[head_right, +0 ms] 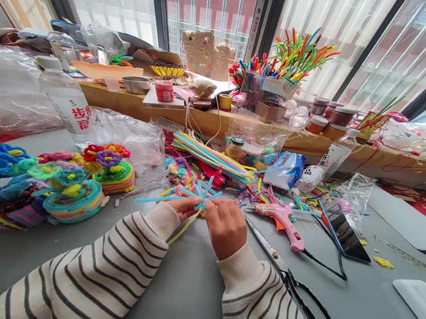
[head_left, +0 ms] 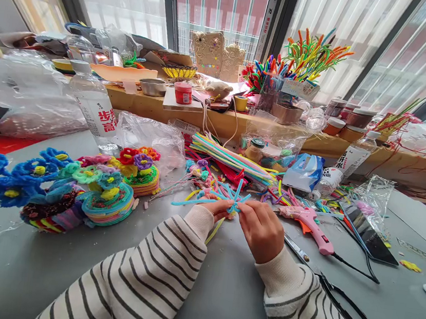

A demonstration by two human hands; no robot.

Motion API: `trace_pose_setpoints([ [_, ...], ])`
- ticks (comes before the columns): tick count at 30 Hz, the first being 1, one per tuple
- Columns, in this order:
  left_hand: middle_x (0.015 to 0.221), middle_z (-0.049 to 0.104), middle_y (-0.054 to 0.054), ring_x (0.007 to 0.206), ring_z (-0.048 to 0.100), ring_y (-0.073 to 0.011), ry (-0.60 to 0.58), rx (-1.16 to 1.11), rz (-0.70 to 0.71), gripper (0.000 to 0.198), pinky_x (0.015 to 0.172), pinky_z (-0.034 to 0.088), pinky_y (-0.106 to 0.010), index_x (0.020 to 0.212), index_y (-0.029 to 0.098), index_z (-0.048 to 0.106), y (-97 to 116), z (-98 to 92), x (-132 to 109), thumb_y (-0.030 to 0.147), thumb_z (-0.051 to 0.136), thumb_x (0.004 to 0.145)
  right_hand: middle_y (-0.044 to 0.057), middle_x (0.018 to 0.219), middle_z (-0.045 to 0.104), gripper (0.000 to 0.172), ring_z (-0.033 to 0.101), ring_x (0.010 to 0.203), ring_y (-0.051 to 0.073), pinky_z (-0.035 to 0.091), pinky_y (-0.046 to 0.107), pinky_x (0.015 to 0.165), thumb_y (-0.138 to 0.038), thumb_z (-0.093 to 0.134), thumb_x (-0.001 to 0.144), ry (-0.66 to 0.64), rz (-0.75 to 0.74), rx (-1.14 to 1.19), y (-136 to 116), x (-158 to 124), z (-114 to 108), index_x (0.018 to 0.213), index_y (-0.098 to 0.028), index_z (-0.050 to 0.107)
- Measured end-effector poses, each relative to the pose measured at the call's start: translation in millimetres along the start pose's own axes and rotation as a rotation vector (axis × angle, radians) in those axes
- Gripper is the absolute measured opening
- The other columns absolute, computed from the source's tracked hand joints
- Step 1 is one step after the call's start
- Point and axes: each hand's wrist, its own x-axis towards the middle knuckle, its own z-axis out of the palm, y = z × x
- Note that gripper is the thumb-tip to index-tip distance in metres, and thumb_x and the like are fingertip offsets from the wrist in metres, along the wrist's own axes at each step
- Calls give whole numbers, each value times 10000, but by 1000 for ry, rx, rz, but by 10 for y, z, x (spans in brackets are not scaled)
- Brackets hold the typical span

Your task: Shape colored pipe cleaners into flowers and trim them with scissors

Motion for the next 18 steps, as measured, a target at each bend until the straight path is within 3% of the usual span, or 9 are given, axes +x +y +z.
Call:
trace_pose_setpoints([
  [4, 419, 539, 27, 400, 538, -85, 81, 12, 31, 289, 426, 446, -180, 525, 167, 341, -25, 0, 27, -37, 538, 579, 53, 687, 586, 91, 511, 659, 154, 399, 264, 618, -143, 482, 735, -8, 40, 3, -21, 14, 19, 733, -158, 572],
  [9, 374, 465, 78, 380, 495, -73, 20, 24, 154, 288, 428, 415, -192, 505, 172, 352, -80, -21, 58, 15, 593, 496, 40, 637, 536, 103, 493, 637, 148, 389, 256, 588, -154, 470, 720, -19, 245, 174, -81, 8, 59, 639, -159, 533],
  [12, 382, 439, 81, 391, 462, -54, -40, 132, 346, 271, 454, 398, -187, 450, 161, 375, -75, -23, 11, 67, 629, 459, 8, 578, 482, 107, 445, 539, 118, 368, 236, 511, -187, 495, 695, -25, 505, 400, -139, 6, 78, 592, -161, 492],
  [14, 428, 482, 60, 440, 489, -70, 35, 254, 482, 234, 477, 401, -192, 455, 162, 413, -52, -14, -49, 86, 635, 462, -12, 548, 456, 137, 406, 486, 96, 341, 218, 462, -230, 526, 673, -53, 722, 619, -180, 12, 93, 567, -160, 473],
  [18, 484, 533, 22, 470, 518, -116, 27, 513, 567, 130, 491, 417, -232, 504, 185, 476, -19, -7, -133, 163, 599, 542, -57, 455, 380, 214, 306, 395, 50, 229, 168, 356, -291, 567, 622, -92, 1236, 1238, -240, 52, 114, 518, -158, 435],
])
